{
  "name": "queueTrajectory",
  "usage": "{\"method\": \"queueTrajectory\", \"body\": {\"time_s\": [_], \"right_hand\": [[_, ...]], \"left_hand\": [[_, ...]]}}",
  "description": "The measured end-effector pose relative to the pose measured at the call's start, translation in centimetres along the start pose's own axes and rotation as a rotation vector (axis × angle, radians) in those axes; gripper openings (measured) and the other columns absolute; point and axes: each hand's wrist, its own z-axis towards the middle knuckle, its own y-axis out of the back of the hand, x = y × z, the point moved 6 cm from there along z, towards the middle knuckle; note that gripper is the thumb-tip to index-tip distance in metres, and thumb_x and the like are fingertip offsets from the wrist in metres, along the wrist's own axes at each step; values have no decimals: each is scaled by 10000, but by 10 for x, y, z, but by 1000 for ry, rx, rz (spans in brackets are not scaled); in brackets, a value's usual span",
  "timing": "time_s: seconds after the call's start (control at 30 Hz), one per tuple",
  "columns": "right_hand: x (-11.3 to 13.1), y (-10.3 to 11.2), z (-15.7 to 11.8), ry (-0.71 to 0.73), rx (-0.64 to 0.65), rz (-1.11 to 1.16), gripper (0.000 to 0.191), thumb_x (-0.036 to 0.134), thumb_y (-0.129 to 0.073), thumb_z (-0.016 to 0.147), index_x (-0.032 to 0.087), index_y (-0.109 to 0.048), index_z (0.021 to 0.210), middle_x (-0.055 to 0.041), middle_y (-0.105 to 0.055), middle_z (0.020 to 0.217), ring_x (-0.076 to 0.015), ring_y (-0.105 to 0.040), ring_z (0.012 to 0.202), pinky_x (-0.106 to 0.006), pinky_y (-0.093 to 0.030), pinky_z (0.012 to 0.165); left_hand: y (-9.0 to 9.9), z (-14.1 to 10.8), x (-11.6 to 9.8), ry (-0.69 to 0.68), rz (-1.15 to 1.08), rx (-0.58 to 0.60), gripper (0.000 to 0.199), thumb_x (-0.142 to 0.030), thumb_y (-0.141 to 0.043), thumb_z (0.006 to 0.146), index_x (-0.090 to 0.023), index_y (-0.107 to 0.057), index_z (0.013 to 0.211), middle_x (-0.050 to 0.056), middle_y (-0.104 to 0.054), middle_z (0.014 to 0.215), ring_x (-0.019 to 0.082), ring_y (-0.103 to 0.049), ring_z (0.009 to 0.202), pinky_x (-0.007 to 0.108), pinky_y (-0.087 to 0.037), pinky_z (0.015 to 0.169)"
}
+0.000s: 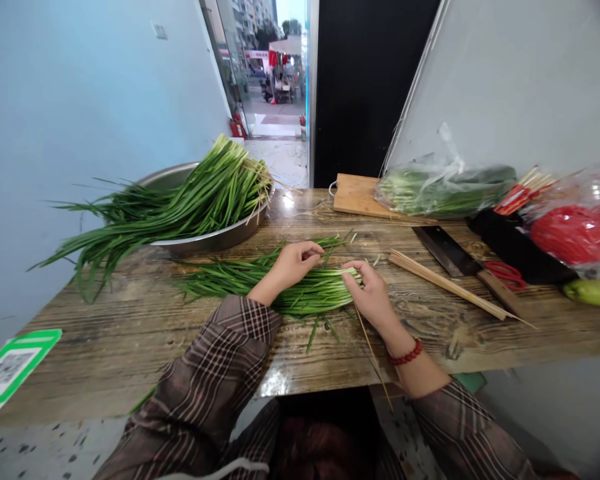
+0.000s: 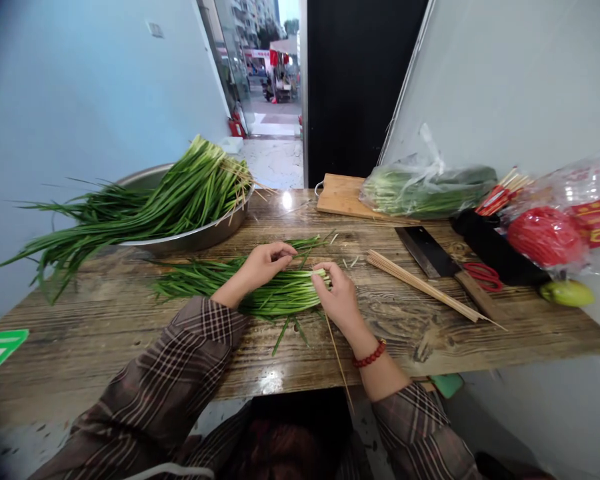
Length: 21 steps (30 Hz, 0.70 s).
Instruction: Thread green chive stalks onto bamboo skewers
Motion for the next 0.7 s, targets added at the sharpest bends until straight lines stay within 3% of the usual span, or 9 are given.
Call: {"method": "queueTrajectory", "body": {"time_s": [0.3, 0.7], "right_hand": [[6, 3, 0, 9, 9, -6, 254, 356, -541, 855, 210, -651, 1032, -63, -715, 1023, -223, -651, 944, -360, -482, 855], [13, 6, 0, 40, 14, -30, 266, 350, -530, 856, 200, -661, 1033, -59, -717, 996, -213, -648, 921, -338, -488, 825]], "left_hand": [[-10, -4, -17, -27, -59, 24, 168, -219, -558, 788, -118, -692, 799, 19, -668, 719, 118, -569, 665, 221, -423, 642], [-15, -5, -21, -33, -131, 12, 172, -178, -570, 780, -117, -713, 852, 22, -686, 760, 114, -587, 685, 227, -443, 680]]}}
